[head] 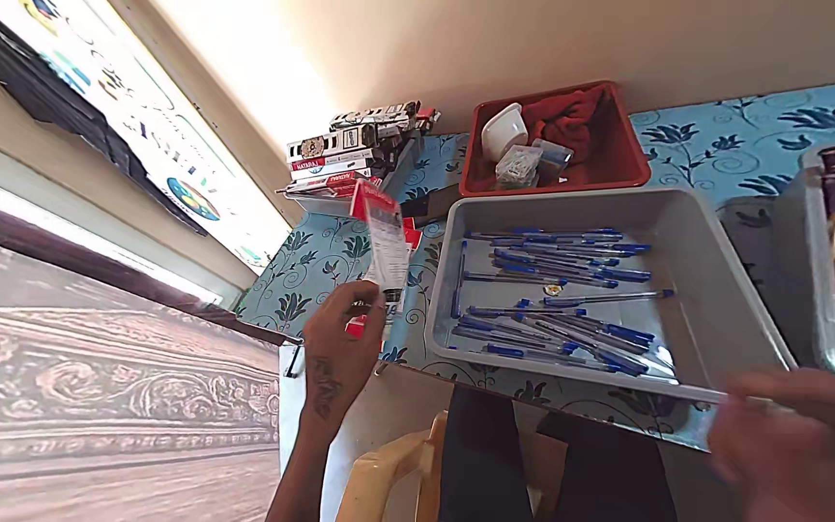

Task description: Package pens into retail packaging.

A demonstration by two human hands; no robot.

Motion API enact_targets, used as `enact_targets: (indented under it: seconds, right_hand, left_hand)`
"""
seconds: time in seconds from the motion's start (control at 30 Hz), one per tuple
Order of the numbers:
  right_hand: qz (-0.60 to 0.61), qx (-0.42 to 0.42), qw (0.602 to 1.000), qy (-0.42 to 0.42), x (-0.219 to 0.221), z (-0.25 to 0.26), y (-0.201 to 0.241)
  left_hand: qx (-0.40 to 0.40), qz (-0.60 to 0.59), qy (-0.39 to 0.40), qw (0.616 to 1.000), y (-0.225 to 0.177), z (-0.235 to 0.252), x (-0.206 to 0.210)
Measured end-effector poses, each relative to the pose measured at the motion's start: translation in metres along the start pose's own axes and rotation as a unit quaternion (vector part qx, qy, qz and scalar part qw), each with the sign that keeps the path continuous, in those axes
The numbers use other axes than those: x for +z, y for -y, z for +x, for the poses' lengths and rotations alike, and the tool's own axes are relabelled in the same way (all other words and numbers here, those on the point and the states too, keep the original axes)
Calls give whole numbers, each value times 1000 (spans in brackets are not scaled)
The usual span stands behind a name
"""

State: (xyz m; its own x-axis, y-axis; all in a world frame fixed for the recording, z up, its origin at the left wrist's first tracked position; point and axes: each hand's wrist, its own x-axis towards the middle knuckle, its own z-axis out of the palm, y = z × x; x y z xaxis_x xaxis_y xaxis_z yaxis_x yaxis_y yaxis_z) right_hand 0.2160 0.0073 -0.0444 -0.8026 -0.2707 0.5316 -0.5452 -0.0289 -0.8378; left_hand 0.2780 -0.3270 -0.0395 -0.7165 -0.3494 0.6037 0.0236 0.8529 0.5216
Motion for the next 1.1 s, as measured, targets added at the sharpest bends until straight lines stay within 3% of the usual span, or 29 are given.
enact_targets:
  seconds: [0.07,0.17,0.27,0.37,0.53,0.7,0.8,0.9,1.0,1.1]
  right_hand:
    - [89,53,994,26,33,12,-6]
    - [253,162,953,40,32,10,-14]
    - [255,149,951,97,10,0,-16]
    - [177,143,958,177,2,-19,-7]
    - [148,217,951,165,16,-41,-7]
    - [342,236,892,180,15,-53,-21]
    - [260,218,935,105,11,-57,-9]
    - [164,173,965,110,6,-65,-1]
    - [135,136,970,147,3,-74,4]
    - [129,100,970,179,-5,-79,3]
  left_hand:
    - [151,14,-14,988,-13,-8,8]
    - [303,36,3,952,-37,-24,6]
    - [372,1,8,928,-52,-35,7]
    - [410,-49,7,911,-63,-46,17]
    - [423,-141,-3,895,-75,-65,39]
    - [423,-178,21,888,-81,-77,40]
    - [363,-173,72,913,-76,-79,41]
    - [302,-139,140,933,-78,-79,42]
    - [300,-141,195,923,-80,-78,48]
    - [279,-249,256,891,-86,-83,53]
